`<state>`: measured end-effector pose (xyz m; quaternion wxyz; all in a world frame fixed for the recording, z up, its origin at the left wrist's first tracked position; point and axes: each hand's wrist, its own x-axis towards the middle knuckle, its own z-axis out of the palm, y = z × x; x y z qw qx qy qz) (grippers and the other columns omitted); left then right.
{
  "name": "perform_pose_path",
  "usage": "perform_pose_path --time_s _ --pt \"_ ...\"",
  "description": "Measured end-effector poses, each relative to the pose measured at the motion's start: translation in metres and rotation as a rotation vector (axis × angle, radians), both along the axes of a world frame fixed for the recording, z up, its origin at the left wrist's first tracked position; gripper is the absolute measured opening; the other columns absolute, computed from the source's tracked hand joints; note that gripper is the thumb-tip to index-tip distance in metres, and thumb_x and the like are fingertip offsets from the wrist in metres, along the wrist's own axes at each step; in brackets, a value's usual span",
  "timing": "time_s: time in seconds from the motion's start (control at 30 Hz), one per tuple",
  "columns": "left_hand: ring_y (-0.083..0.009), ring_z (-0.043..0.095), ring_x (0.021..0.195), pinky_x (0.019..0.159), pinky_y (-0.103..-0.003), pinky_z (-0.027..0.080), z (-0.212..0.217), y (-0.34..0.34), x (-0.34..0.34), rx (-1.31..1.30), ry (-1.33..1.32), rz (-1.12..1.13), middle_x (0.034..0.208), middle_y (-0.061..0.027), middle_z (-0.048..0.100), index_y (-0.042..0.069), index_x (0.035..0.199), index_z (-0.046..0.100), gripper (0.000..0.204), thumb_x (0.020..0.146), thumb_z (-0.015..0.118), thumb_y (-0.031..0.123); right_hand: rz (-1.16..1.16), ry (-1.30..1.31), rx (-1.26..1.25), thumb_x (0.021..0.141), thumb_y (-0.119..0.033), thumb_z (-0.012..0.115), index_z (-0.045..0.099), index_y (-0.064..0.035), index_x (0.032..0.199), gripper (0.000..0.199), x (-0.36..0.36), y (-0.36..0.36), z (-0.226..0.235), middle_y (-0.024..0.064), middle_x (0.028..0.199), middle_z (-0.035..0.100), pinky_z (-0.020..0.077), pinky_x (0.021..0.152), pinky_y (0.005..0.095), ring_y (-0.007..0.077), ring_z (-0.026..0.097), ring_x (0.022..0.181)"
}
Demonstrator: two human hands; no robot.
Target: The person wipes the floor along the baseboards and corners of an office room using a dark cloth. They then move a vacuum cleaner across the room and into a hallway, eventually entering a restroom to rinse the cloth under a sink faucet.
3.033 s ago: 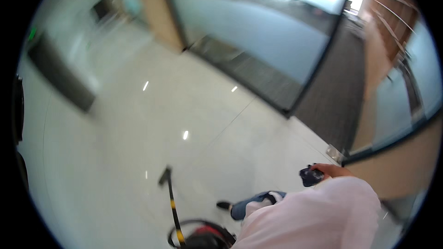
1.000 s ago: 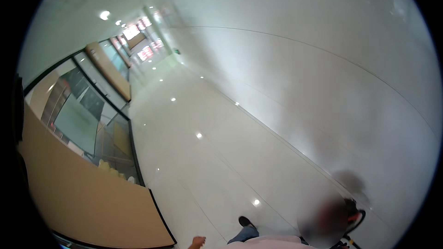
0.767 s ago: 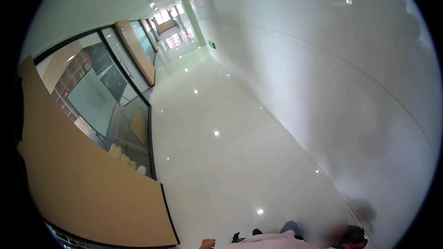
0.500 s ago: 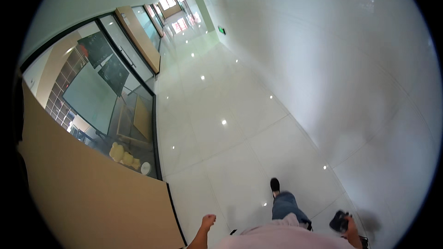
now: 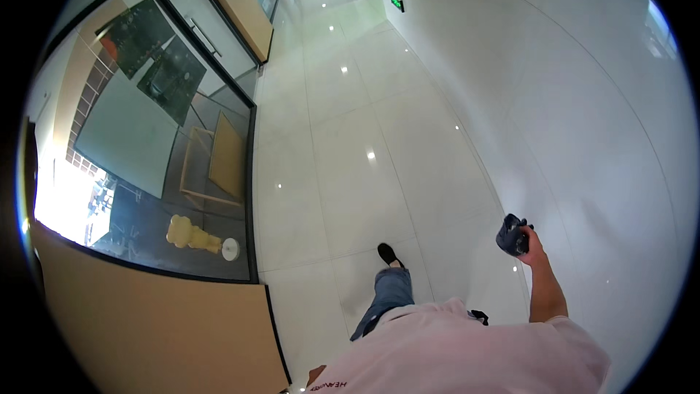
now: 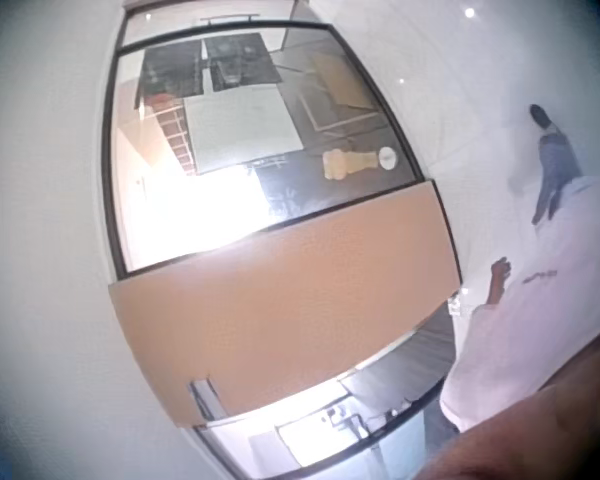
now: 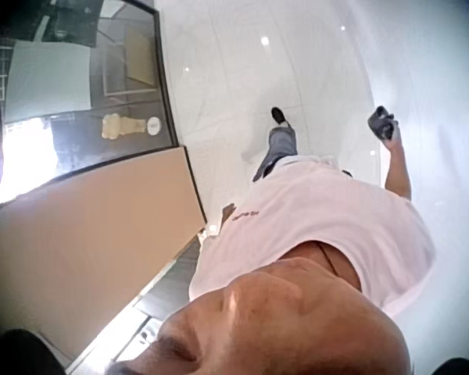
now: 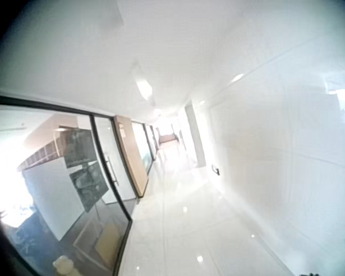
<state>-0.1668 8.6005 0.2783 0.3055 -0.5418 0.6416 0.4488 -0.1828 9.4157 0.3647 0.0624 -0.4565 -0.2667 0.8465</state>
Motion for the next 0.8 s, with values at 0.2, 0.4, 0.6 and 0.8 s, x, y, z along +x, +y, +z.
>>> perform_pose_path --time_s 0.2,0.4,0.6,0.8 --pt "-0.0194 0.064 0.070 0.057 -0.032 0.051 0.027 0.043 -0.236 0.061 -0.033 -0.049 0.085 -0.0094 0.066 0.003 0.103 0.059 0.027 0.085 0.058 0.023 -0.116 0.022 -0.065 0.078 -0.040 0.059 0.062 -0.0193 0.110 0.038 -0.199 0.039 0.013 0.0080 0.111 0.064 0.0478 0.086 0.0531 0.0299 0.060 0.102" --pt "-0.0171 0.064 0.073 0.059 -0.030 0.051 0.058 0.151 -0.641 -0.013 0.300 -0.471 0.085 -0.0053 0.065 0.009 0.103 0.057 0.021 0.089 0.056 0.025 -0.201 0.228 -0.030 0.085 -0.037 0.051 0.060 -0.0113 0.115 0.041 -0.379 0.084 0.035 0.0086 0.110 0.065 0.0504 0.086 0.0451 0.0257 0.063 0.099" --pt "-0.0170 0.064 0.079 0.065 -0.028 0.051 0.149 0.357 -0.947 0.104 0.660 -0.533 0.095 -0.0090 0.065 0.005 0.115 0.056 0.031 0.093 0.056 0.026 -0.275 0.441 -0.010 0.082 -0.040 0.059 0.059 -0.0133 0.117 0.044 -0.659 0.179 0.086 0.0079 0.115 0.064 0.0494 0.089 0.0441 0.0244 0.062 0.102" --pt "-0.0208 0.067 0.079 0.065 -0.032 0.053 0.093 0.372 -1.046 0.204 0.222 -0.547 0.094 -0.0088 0.067 0.006 0.114 0.057 0.032 0.090 0.059 0.027 -0.121 0.557 -0.210 0.083 -0.030 0.057 0.061 -0.0050 0.110 0.037 -0.998 0.249 0.087 0.0107 0.107 0.066 0.0505 0.091 0.0392 0.0249 0.065 0.096"
